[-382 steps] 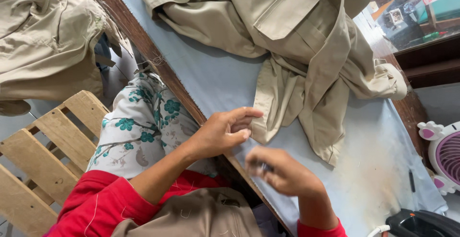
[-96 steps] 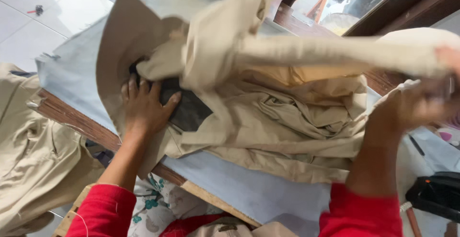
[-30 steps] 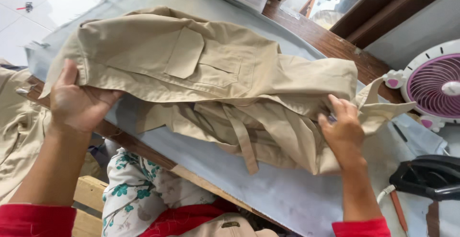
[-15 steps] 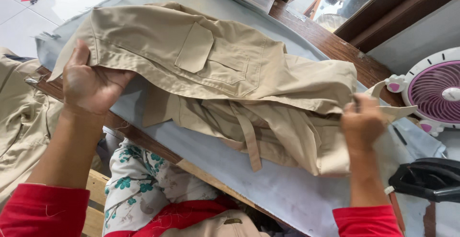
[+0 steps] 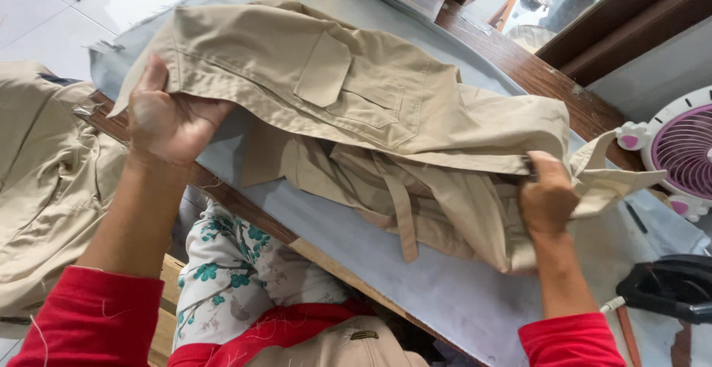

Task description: The person uses scissors to cut threads from a beige jacket laid on a table, then irons the jacket with an electric iron. The person adjusts the jacket's position and smooths the fabric while ironing.

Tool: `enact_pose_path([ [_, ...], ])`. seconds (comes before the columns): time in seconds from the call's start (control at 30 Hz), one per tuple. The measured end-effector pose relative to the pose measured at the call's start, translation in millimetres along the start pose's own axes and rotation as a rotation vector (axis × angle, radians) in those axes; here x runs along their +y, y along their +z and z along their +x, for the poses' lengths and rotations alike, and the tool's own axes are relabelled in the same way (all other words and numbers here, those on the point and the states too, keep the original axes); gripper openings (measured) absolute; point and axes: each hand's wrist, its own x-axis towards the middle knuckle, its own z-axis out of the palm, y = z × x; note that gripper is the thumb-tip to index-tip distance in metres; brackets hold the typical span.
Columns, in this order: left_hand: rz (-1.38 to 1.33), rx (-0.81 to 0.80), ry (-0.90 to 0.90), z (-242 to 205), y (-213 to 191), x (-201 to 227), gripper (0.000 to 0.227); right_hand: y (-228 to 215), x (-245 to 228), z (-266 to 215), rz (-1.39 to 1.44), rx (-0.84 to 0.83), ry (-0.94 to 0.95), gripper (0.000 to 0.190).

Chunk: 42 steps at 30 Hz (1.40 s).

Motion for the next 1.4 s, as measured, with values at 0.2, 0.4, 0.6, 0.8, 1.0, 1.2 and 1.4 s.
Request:
enact_pose_path([
  [0.2, 0.271, 0.287, 0.023, -24.7, -11.2, -32.6, 0.043, -118.2, 48.4, -22.9, 0.187, 0.444, -0.021, 0.051],
  [0.4, 0.427, 0.467, -0.014, -58.2, -83.0, -44.1, 0.029, -180.9, 27.2, -146.4, 0.059, -0.272, 0.504, 0.042],
  [0.6, 0.480, 0.838, -0.015, -118.8, -29.2, -40.5, 0.051, -192.9, -35.1, -122.0, 0.119, -0.327, 0.616, 0.064],
  [0.8, 1.189, -0.394, 0.976, -106.5, -31.0, -105.6, 0.077, -175.9, -124.7, 32.4, 0.465, -0.055, 0.059, 0.034],
  [1.0, 2.395, -0.827, 0.603, 2.1, 43.6, -158.5, 0.033, -53.9, -154.2, 101.6, 0.033, -0.135, -0.096, 0.034],
  [1.2, 2.717, -0.057, -0.070, 101.3, -56.9, -90.9, 0.063, 96.8, -72.4, 37.8, -0.011, -0.218, 0.320, 0.043],
  [1.4, 2.637, -0.123, 0.236, 96.8, -77.0, -78.1, 0.057, 99.2, -48.8, 49.4, 0.271, -0.294, 0.420, 0.034],
])
